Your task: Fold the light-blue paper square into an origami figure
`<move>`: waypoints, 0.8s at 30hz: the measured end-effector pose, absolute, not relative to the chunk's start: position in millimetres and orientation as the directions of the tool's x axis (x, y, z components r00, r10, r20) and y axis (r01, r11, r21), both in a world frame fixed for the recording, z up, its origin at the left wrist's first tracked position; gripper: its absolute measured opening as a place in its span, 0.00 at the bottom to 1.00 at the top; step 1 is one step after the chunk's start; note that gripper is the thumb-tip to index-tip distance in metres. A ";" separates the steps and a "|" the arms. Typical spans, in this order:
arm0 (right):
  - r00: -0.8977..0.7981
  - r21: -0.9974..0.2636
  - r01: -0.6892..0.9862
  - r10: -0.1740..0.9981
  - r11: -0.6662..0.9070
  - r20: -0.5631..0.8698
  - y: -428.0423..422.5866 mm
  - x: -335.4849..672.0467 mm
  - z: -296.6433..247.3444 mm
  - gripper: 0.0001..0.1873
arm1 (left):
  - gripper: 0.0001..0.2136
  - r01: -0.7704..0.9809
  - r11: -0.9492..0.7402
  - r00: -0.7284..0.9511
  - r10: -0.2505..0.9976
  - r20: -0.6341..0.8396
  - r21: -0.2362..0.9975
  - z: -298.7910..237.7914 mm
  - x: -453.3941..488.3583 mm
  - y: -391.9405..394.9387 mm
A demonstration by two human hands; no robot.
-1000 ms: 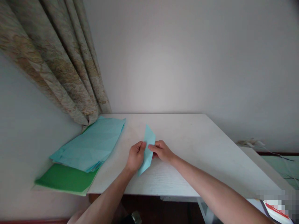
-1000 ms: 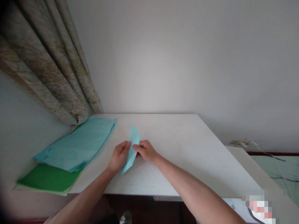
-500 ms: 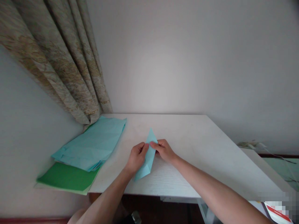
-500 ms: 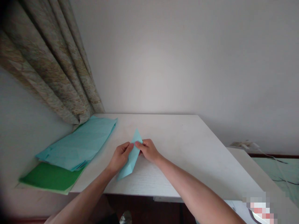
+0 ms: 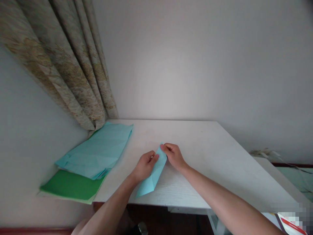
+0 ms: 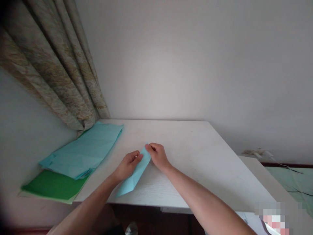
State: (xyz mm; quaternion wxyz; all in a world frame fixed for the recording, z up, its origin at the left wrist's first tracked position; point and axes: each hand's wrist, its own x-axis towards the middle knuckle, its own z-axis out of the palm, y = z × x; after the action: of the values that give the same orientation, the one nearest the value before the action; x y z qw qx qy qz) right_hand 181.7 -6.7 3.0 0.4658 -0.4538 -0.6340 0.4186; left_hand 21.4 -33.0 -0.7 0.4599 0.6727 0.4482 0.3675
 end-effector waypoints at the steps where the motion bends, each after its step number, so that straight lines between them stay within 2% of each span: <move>1: -0.168 -0.957 0.170 0.964 0.235 0.207 -6.8 181.3 3.3 0.23 | 0.18 0.274 -0.167 0.323 0.943 0.073 0.947 -2.5 22.0 -32.3; 5: -0.242 -0.968 0.137 0.955 0.210 0.173 -8.0 180.4 4.9 0.18 | 0.17 0.277 -0.182 0.298 0.950 0.096 0.944 -7.9 23.6 -29.3; 9: -0.239 -0.962 0.165 0.955 0.217 0.174 -8.7 180.6 5.4 0.18 | 0.16 0.319 -0.249 0.270 0.949 0.164 0.914 -6.8 22.4 -27.2; 14: -0.117 -0.951 0.199 0.969 0.237 0.217 -8.5 182.6 6.7 0.19 | 0.16 0.336 -0.316 0.474 0.871 0.131 0.887 -3.4 20.4 -30.3; 16: -0.093 -0.957 0.192 0.975 0.216 0.202 -8.2 183.2 7.9 0.20 | 0.15 0.350 -0.334 0.505 0.854 0.124 0.875 -3.5 21.3 -32.9; 21: -0.068 -0.983 0.115 0.989 0.140 0.133 -7.1 183.2 6.3 0.26 | 0.16 0.365 -0.305 0.437 0.890 0.127 0.880 -3.1 23.3 -34.1; 24: -0.113 -0.975 0.167 0.985 0.145 0.127 -7.0 183.3 3.6 0.28 | 0.16 0.355 -0.275 0.382 0.915 0.130 0.893 -0.9 21.7 -32.2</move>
State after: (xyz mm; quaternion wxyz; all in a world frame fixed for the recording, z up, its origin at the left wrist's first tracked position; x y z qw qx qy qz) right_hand 183.3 -7.0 3.6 0.4611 -0.4805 -0.5998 0.4435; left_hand 21.7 -32.2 -0.9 0.4114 0.7225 0.4395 0.3400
